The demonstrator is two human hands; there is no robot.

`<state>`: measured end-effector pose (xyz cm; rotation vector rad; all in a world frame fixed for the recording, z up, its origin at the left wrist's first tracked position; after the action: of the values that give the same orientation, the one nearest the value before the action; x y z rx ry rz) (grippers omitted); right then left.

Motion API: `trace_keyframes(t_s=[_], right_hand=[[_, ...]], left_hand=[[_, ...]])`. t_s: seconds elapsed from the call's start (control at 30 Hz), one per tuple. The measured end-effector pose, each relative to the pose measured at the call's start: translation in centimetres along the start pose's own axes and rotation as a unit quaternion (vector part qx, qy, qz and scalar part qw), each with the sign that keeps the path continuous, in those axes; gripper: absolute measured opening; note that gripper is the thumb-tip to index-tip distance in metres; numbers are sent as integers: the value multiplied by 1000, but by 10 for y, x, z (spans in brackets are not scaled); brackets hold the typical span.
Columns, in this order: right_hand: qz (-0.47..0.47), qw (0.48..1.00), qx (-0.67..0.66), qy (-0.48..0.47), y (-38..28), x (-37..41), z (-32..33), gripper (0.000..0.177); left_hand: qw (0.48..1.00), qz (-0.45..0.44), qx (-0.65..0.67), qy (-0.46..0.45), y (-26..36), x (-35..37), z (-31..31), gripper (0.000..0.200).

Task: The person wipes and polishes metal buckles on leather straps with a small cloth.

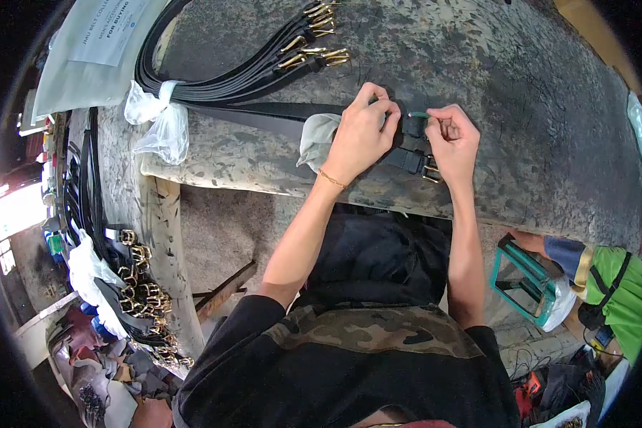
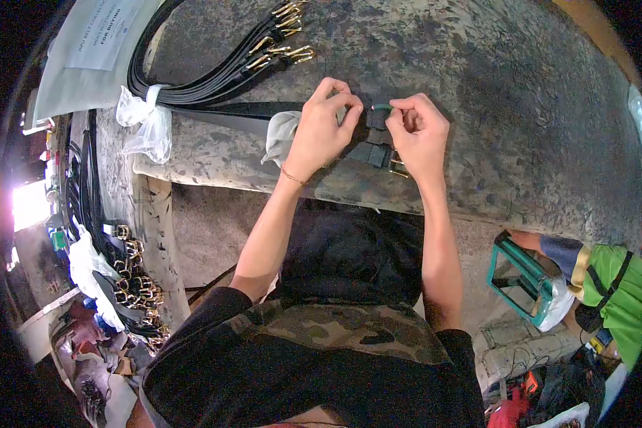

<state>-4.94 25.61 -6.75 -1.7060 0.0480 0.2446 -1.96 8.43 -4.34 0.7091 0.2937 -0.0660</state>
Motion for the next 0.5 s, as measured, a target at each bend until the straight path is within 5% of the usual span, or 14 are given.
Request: trace_keyframes(t_s=[0.5], right_hand=[[36,993,111,-11,-7,-1,-4,9]], left_hand=[[1000,18,7,-3,-1,0,0,8]])
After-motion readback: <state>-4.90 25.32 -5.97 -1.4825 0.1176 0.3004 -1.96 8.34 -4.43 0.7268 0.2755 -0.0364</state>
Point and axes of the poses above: each hand's wrist, its own x-axis away from the middle knuckle, its own z-axis out of the back of the hand, y = z × x, the point moved 1 cm from there along -x, towards the middle knuckle, and after that the axes turned 13 degrees about -x, right-handed, at the moved point
